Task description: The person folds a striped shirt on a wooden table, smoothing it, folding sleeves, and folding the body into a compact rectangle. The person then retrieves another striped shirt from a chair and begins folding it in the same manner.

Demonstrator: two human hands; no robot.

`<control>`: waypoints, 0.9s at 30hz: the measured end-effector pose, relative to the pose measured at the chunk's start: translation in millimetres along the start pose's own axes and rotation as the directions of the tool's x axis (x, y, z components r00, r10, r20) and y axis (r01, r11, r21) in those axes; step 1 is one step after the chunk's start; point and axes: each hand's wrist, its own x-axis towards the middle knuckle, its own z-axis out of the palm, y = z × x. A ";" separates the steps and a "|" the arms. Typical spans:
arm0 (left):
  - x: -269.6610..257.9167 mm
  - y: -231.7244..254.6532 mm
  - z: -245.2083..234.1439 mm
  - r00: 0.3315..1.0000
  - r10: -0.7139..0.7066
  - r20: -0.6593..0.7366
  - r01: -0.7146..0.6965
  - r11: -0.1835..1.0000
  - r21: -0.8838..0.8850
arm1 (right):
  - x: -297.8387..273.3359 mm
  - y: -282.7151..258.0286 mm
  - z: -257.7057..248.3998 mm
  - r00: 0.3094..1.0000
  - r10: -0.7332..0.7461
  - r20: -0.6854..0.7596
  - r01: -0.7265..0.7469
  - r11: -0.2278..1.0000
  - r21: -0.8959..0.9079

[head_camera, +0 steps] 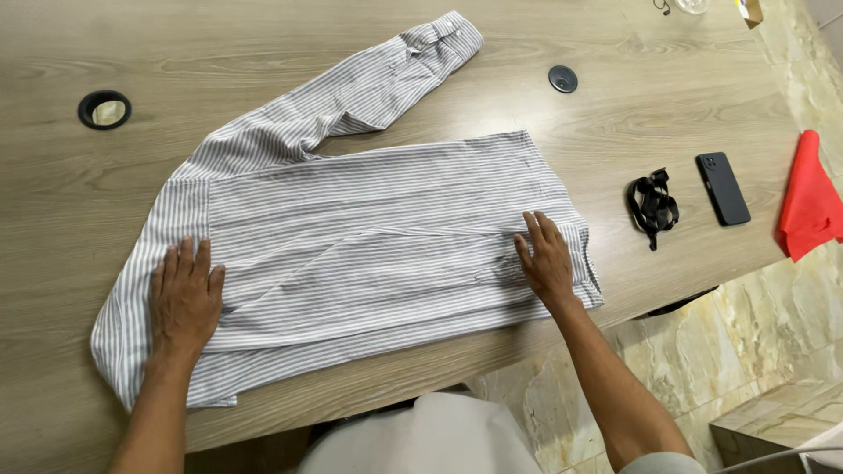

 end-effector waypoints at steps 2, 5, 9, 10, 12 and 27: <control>4.8 -0.7 2.9 0.997 -0.052 0.052 0.053 0.999 -0.010 | 14.2 10.8 6.8 0.990 -0.124 -0.064 0.116 0.987 -0.110; 18.4 4.5 -3.6 0.999 0.033 -0.023 -0.030 0.989 0.144 | 28.5 25.3 13.9 0.969 -0.241 -0.051 0.226 0.951 -0.209; 39.9 10.6 -28.2 0.965 -0.248 0.086 0.248 0.969 0.011 | 57.5 45.3 19.1 0.980 0.196 0.022 -0.197 0.971 0.138; 54.4 11.3 -34.3 0.913 -0.382 0.142 0.391 0.919 -0.046 | 72.6 52.0 21.5 0.951 0.306 0.044 -0.308 0.927 0.216; 87.4 18.1 -38.6 0.866 -0.474 0.157 0.495 0.858 -0.140 | 106.8 63.8 30.5 0.923 0.385 0.018 -0.369 0.870 0.326; 214.8 3.6 3.3 0.826 -0.506 0.248 0.561 0.700 -0.441 | 243.9 64.7 44.8 0.906 0.358 0.224 -0.417 0.840 0.347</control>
